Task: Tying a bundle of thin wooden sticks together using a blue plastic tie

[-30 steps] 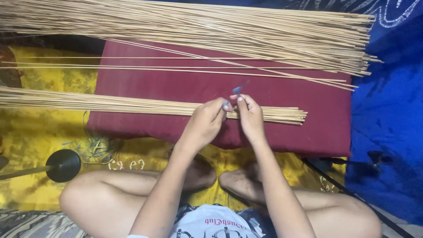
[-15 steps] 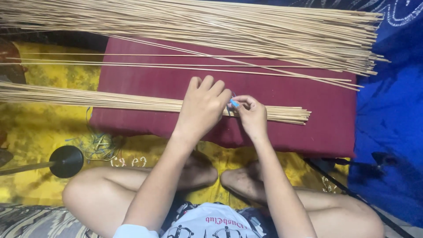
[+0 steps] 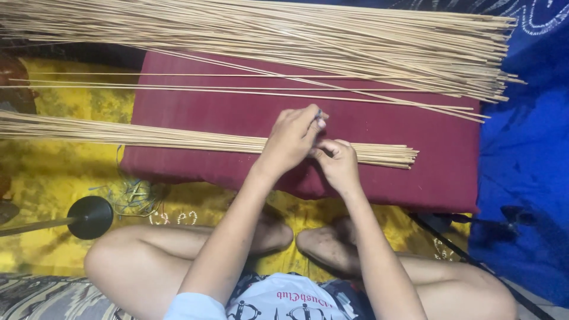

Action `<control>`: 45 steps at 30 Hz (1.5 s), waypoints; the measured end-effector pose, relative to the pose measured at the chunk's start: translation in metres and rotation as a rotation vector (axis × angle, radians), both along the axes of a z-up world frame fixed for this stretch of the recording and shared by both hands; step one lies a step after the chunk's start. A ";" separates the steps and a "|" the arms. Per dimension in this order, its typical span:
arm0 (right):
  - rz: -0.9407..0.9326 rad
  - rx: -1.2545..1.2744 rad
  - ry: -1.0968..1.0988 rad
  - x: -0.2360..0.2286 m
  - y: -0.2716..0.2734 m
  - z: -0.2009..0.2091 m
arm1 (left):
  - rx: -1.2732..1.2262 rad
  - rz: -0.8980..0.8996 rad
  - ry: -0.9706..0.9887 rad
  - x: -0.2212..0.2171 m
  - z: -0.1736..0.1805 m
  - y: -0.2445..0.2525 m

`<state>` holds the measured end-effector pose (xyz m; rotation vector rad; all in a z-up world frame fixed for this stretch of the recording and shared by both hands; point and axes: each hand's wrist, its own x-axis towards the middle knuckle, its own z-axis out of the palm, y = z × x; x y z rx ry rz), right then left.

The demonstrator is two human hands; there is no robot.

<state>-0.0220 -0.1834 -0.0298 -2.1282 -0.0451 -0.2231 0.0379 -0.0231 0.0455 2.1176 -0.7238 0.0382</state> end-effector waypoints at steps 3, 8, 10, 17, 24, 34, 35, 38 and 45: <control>-0.025 0.005 0.026 -0.002 -0.005 -0.015 | 0.114 -0.105 0.275 -0.008 0.006 0.006; -0.034 0.020 0.007 -0.002 0.000 0.004 | 0.136 -0.088 0.289 -0.012 -0.018 0.015; -0.029 0.021 0.015 -0.002 0.000 0.003 | 0.172 -0.058 0.265 -0.015 -0.019 0.017; -0.006 0.187 -0.002 -0.002 0.001 0.006 | 0.423 -0.079 -0.111 -0.009 0.008 0.017; -0.006 0.276 -0.038 -0.001 -0.005 -0.006 | 0.381 -0.065 -0.108 -0.011 0.017 0.012; 0.028 0.204 -0.129 -0.005 0.001 0.010 | 0.157 0.052 0.217 -0.020 -0.011 0.018; 0.003 0.227 -0.137 -0.007 0.002 0.011 | 0.122 0.084 0.268 -0.021 -0.010 0.016; -0.043 0.258 -0.152 -0.006 0.003 0.009 | 0.066 0.144 0.342 -0.021 -0.009 0.011; -0.083 0.284 0.042 -0.003 0.005 0.015 | -0.078 0.273 0.534 -0.020 -0.031 0.010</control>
